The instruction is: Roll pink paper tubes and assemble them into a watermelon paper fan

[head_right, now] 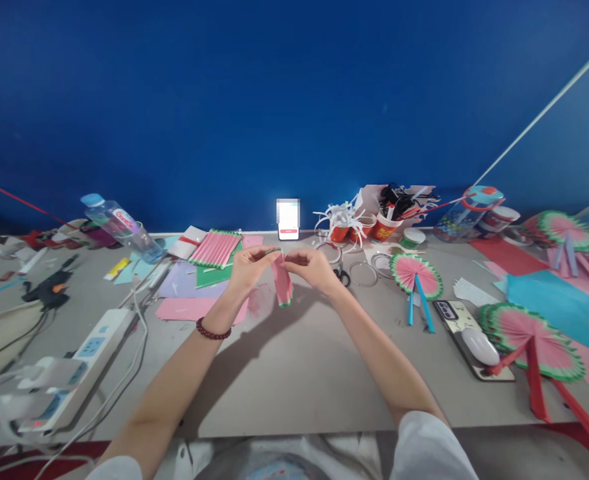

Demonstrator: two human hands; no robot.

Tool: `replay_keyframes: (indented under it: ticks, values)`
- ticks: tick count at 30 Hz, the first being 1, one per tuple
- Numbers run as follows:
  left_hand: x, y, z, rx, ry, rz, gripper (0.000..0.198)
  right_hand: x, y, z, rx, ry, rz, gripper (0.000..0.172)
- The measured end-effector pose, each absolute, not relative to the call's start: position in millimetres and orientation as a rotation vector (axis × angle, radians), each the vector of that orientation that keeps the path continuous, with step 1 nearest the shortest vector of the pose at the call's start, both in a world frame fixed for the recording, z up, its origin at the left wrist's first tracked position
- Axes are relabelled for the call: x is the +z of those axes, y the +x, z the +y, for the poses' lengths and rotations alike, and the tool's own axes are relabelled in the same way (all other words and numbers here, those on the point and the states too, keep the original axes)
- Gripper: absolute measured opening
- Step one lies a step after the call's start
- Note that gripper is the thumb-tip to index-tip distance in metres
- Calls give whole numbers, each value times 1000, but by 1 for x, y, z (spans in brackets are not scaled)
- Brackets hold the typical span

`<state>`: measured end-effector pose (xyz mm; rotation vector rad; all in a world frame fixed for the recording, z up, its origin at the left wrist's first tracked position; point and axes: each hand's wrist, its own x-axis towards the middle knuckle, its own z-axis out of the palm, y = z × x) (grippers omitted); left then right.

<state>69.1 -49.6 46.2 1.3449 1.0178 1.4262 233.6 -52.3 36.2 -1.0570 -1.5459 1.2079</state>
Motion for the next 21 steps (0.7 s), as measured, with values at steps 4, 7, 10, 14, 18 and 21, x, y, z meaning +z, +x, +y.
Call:
replay_keyframes:
  ticks: [4, 7, 10, 14, 18, 21]
  values:
    - [47, 69, -50, 1419, 1317, 1020, 19, 40, 234, -55, 1205, -1079, -1553, 26]
    - [45, 70, -49, 1422, 1278, 1015, 20, 42, 233, -57, 1186, -1101, -1567, 27]
    - [41, 71, -48, 1423, 1222, 1006, 22, 41, 233, -58, 1125, -1093, -1610, 25]
    - [39, 72, -47, 1347, 1186, 941, 28, 37, 233, -56, 1087, -1071, -1636, 18]
    - [38, 72, -46, 1312, 1174, 953, 33, 37, 232, -57, 1101, -1114, -1617, 16]
    - [37, 73, -45, 1365, 1129, 1008, 26, 41, 229, -59, 1151, -1112, -1613, 20]
